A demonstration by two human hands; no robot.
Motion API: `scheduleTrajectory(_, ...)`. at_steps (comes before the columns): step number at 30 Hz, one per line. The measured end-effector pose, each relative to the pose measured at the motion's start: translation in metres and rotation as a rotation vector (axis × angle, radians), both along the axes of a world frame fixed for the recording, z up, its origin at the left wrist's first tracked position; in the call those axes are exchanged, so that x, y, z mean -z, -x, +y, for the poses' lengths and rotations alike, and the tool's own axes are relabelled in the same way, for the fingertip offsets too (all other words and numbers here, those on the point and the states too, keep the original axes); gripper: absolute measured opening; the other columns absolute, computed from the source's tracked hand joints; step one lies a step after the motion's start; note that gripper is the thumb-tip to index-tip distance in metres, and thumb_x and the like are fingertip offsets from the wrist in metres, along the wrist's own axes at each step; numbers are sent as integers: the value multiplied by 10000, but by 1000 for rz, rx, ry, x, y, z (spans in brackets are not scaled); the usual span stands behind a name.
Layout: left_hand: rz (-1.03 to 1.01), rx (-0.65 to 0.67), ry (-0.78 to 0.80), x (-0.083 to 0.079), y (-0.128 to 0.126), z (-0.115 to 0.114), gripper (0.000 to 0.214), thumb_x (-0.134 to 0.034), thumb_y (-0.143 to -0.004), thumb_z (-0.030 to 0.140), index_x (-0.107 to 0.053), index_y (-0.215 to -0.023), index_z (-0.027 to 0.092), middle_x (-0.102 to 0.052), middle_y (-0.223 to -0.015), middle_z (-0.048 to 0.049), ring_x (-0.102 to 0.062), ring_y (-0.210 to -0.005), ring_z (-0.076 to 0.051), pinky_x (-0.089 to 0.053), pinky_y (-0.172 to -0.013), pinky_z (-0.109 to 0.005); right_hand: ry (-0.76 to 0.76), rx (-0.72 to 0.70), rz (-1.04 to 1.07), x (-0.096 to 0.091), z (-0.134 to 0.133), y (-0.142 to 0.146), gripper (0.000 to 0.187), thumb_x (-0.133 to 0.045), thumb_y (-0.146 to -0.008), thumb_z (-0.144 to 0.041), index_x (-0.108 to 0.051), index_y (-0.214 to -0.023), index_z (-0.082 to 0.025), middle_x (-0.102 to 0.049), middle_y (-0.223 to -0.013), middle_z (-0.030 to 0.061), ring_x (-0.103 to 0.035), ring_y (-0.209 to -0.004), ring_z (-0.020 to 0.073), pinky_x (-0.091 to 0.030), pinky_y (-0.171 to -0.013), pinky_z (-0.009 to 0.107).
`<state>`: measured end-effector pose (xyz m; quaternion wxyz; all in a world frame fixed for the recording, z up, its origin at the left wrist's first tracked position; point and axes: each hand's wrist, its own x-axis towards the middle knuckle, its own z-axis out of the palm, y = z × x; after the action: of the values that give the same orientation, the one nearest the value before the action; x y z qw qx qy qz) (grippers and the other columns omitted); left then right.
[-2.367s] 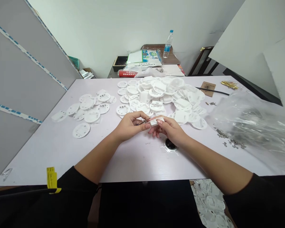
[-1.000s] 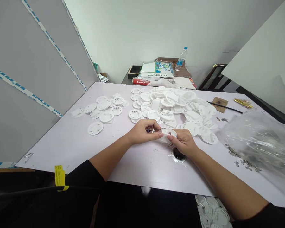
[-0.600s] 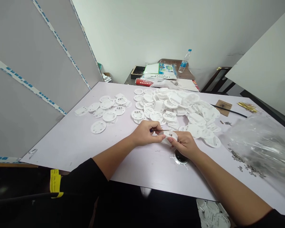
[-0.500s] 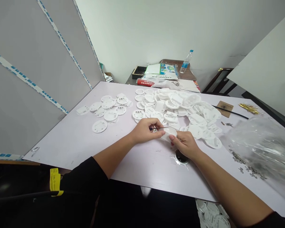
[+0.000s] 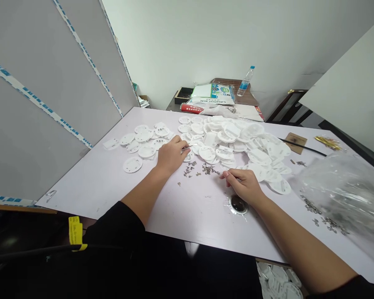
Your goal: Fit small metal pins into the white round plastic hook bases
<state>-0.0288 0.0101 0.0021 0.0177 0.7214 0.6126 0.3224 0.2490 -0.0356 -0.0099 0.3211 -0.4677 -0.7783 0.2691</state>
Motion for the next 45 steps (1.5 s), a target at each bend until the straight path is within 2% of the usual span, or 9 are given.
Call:
scheduleTrajectory(7, -4, -36, 116, -10, 8, 2, 239, -600, -926, 447, -727, -928, 244, -654, -1026, -32, -603, -857, -191, -361, -641, -327, -17, 4, -8, -2, -2, 0, 485, -488, -998, -500, -707, -732, -159, -584, -577, 25, -507, -530, 128, -375, -543, 280)
scheduleTrajectory(12, 19, -299, 131, -26, 41, 8, 223, -542, -939, 391, -717, -959, 255, -649, -1089, -53, -613, -964, -235, -413, -728, -351, -4, 6, 6, -2, -2, -2, 460, -499, -995, -493, -721, -760, -166, -607, -596, 27, -543, -553, 135, -399, -555, 278)
scheduleTrajectory(16, 85, -494, 366, -39, 74, 6, 384, -629, -837, 576, -673, -1073, 277, -596, -1236, -85, -601, -1058, -321, -451, -760, -408, 4, 9, 10, -1, 0, -4, 450, -508, -991, -494, -741, -785, -170, -610, -578, 24, -558, -550, 139, -408, -556, 279)
scheduleTrajectory(20, 126, -502, 562, -45, 86, 1, 563, -726, -704, 644, -612, -1115, 276, -542, -1305, -98, -611, -1023, -307, -478, -751, -407, 8, 15, 11, 1, 1, -4, 457, -513, -988, -500, -741, -772, -169, -614, -573, 26, -556, -544, 138, -404, -547, 279)
scheduleTrajectory(25, 174, -462, 638, -41, 83, 4, 479, -770, -674, 523, -640, -1049, 256, -609, -1266, -99, -608, -1056, -322, -485, -785, -417, -4, 17, 9, 1, 2, -3, 452, -508, -991, -496, -744, -782, -171, -612, -574, 26, -575, -550, 145, -405, -542, 281)
scheduleTrajectory(33, 163, -497, 589, -40, 83, 4, 365, -735, -628, 279, -669, -987, 265, -687, -1094, -87, -626, -973, -323, -470, -714, -386, -42, 5, -3, -2, 1, -3, 447, -502, -996, -474, -734, -761, -172, -621, -575, 25, -558, -532, 138, -413, -539, 280)
scheduleTrajectory(38, 62, -586, 310, -51, 79, -3, 185, -660, -738, 284, -698, -915, 248, -696, -985, -92, -610, -946, -337, -449, -715, -412, -27, 5, 13, -2, 1, -2, 434, -510, -993, -474, -731, -777, -168, -611, -568, 28, -560, -537, 141, -412, -543, 284)
scheduleTrajectory(41, -161, -377, -2, -55, 62, -8, 154, -655, -818, 335, -696, -916, 224, -711, -956, -44, -589, -789, -213, -449, -722, -364, 20, -6, 102, -2, 0, 0, 352, -537, -982, -468, -722, -929, -173, -615, -626, 24, -597, -589, 147, -442, -581, 282)
scheduleTrajectory(45, -514, 290, -121, -46, 17, -19, 204, -724, -835, 374, -697, -899, 182, -700, -888, -29, -485, -601, -91, -407, -581, -262, 286, -84, 366, -5, -4, 7, 483, -522, -983, -511, -539, -1354, -202, -681, -785, 51, -628, -680, 168, -499, -646, 303)
